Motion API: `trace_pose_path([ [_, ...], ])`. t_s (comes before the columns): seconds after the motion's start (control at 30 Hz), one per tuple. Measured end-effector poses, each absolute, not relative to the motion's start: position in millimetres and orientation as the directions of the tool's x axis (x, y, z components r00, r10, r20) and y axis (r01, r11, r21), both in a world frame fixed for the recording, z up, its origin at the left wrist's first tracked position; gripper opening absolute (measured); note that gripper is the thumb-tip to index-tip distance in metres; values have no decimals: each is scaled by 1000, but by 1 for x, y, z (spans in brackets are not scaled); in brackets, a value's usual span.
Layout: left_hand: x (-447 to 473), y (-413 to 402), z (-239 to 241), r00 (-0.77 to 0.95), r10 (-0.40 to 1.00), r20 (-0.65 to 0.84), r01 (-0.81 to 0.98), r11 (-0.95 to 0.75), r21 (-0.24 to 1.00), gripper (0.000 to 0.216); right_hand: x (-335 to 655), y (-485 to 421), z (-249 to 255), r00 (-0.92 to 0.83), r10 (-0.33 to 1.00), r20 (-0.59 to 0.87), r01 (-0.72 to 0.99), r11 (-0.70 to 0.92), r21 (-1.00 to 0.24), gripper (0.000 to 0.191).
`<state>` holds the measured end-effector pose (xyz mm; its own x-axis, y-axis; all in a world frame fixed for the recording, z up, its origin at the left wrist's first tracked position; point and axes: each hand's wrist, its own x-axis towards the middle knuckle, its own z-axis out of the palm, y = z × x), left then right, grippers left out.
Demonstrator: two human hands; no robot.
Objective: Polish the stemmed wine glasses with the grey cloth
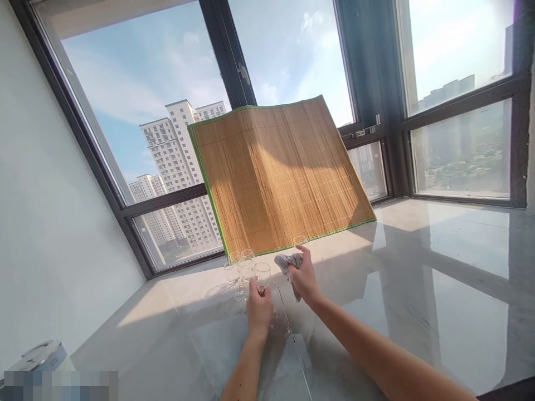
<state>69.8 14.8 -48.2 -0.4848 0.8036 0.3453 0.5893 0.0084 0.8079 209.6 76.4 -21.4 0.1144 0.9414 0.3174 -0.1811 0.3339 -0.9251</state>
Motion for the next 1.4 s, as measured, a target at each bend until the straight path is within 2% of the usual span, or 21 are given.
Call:
trace_pose_path([
  [0.1, 69, 15, -52, -427, 850, 308, 600, 11, 800, 63, 204, 72, -25, 24, 873, 488, -97, 488, -868, 57],
  [0.2, 68, 15, -53, -394, 869, 299, 609, 3, 793, 65, 199, 66, -30, -62, 785, 617, -22, 617, -787, 57],
  [0.33, 70, 13, -50, -361, 885, 294, 686, 38, 726, 53, 198, 59, -30, -171, 701, 692, 57, 709, -703, 62],
  [0.47, 74, 9, -46, -296, 884, 362, 799, 22, 600, 48, 203, 59, -26, -226, 657, 719, 173, 754, -634, 67],
  [0.6, 76, 5, -44, -276, 854, 441, 875, 33, 483, 42, 211, 68, -24, -196, 663, 722, 297, 742, -601, 66],
  [0.87, 69, 10, -45, -376, 828, 415, 818, 87, 568, 32, 219, 84, -28, -127, 766, 630, 431, 615, -661, 61],
  [1.13, 65, 10, -45, -355, 808, 470, 839, 54, 541, 30, 230, 87, -28, -216, 842, 495, 575, 519, -632, 64],
  [1.27, 67, 9, -45, -342, 805, 485, 869, 74, 489, 38, 231, 89, -26, -281, 828, 485, 505, 557, -659, 64],
  [1.4, 68, 10, -47, -351, 818, 456, 868, 101, 486, 43, 227, 90, -24, -318, 833, 453, 357, 548, -756, 62],
])
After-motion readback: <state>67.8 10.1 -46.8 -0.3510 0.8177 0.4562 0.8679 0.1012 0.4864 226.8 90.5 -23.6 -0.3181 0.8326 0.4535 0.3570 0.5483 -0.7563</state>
